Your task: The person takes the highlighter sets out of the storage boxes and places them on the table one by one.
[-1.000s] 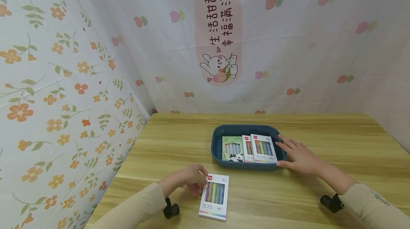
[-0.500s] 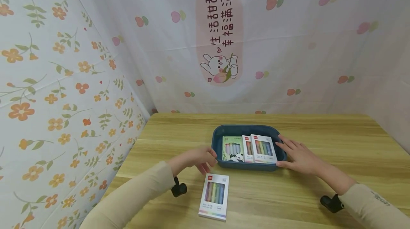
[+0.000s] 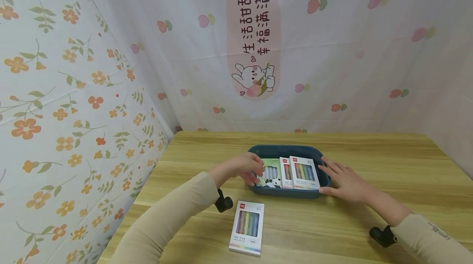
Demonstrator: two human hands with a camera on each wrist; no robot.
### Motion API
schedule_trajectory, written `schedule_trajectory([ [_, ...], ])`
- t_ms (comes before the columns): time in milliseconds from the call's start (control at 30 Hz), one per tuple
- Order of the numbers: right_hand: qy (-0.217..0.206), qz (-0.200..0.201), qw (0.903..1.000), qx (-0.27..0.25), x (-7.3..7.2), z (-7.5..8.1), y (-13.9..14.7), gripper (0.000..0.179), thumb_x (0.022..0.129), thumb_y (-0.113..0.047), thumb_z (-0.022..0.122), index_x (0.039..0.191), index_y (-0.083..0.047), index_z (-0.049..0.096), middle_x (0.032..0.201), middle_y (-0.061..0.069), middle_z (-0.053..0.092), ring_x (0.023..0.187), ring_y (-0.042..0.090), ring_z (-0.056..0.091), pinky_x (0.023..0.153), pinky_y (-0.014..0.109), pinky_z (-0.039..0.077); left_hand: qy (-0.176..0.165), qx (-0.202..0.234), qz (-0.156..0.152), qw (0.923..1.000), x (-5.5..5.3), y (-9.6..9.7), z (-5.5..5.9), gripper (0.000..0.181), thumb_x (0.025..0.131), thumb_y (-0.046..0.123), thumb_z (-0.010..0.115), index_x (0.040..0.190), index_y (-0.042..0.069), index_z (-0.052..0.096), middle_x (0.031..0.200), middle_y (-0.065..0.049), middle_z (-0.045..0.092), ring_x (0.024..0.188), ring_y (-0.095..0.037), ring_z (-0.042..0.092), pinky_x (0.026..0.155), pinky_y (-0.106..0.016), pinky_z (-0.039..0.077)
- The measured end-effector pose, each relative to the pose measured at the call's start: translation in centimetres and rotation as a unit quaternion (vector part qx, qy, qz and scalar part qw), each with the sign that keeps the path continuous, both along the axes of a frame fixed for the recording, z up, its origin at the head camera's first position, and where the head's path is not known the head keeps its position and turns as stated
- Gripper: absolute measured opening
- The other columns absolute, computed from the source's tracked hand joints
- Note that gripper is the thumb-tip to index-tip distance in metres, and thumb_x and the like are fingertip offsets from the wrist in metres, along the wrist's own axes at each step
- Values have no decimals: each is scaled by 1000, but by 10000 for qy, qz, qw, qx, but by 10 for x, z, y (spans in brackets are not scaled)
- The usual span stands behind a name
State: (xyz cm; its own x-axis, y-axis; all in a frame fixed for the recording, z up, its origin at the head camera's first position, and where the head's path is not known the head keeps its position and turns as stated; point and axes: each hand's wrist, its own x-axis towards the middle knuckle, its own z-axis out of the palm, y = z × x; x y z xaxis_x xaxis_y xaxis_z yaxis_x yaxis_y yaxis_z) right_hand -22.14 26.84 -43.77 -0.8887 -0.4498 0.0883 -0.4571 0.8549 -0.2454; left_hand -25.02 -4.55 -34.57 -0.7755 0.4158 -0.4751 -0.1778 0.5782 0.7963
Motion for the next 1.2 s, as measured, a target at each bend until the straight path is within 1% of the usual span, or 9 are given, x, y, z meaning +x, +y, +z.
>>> schedule_trajectory([
  [133,19,-1,10000,-1,-1,-1,0,77,71,-57,49,128,-8,32,136,12,16,117,39,20,89,60,15,44,-16,-37,10000,-5,7,3,28,81,15,53,106,3,47,90,-12,56,76,-28,58,57,-33,50],
  [200,72,33,10000,0,-1,-2,0,76,72,-57,49,128,-8,32,136,13,16,116,40,21,89,59,16,76,-30,-61,9999,-7,10,5,31,80,16,54,107,3,47,93,-12,55,76,-26,58,58,-33,50],
  [300,157,72,9998,27,-1,-3,0,76,72,-56,49,127,-7,32,135,14,17,116,40,22,89,59,17,12,-16,-7,10000,-11,16,7,32,79,16,55,107,2,47,97,-14,54,75,-26,58,59,-34,50],
  [500,110,75,9999,-68,0,-2,0,76,71,-56,50,127,-6,34,135,13,18,116,40,21,88,60,17,-126,-45,126,9998,-19,29,8,29,81,15,53,107,3,49,102,-17,53,76,-26,58,60,-36,50],
  [633,63,66,9999,-57,0,-1,0,76,71,-56,50,127,-7,34,136,12,17,116,40,21,88,61,16,-187,-24,286,9994,-25,36,4,28,81,14,52,107,2,49,103,-18,52,82,-30,56,62,-39,49],
  [767,29,40,10000,-2,-1,-1,1,76,71,-57,50,127,-8,34,136,12,17,116,40,20,88,61,15,-300,59,494,9983,-31,43,-2,29,80,12,53,106,1,50,97,-16,53,87,-35,53,64,-41,49],
  [900,54,62,10000,-1,-1,-1,1,76,71,-57,50,127,-7,34,135,12,18,116,39,21,88,61,16,-401,33,680,9969,-34,48,-6,28,79,13,54,104,0,53,91,-15,54,88,-35,53,64,-41,48],
  [1067,18,88,10000,-15,-1,-1,0,76,71,-56,50,127,-7,34,136,12,17,116,40,21,87,61,16,-602,-1,906,9941,-39,55,-12,26,79,15,55,102,4,56,98,-16,54,87,-33,54,64,-38,49],
  [1200,55,92,9999,-11,-2,-2,0,75,72,-55,50,127,-7,33,136,13,17,116,40,21,87,61,16,-803,37,1100,9907,-45,61,-16,31,79,16,56,108,6,52,103,-18,53,87,-32,55,65,-38,49],
])
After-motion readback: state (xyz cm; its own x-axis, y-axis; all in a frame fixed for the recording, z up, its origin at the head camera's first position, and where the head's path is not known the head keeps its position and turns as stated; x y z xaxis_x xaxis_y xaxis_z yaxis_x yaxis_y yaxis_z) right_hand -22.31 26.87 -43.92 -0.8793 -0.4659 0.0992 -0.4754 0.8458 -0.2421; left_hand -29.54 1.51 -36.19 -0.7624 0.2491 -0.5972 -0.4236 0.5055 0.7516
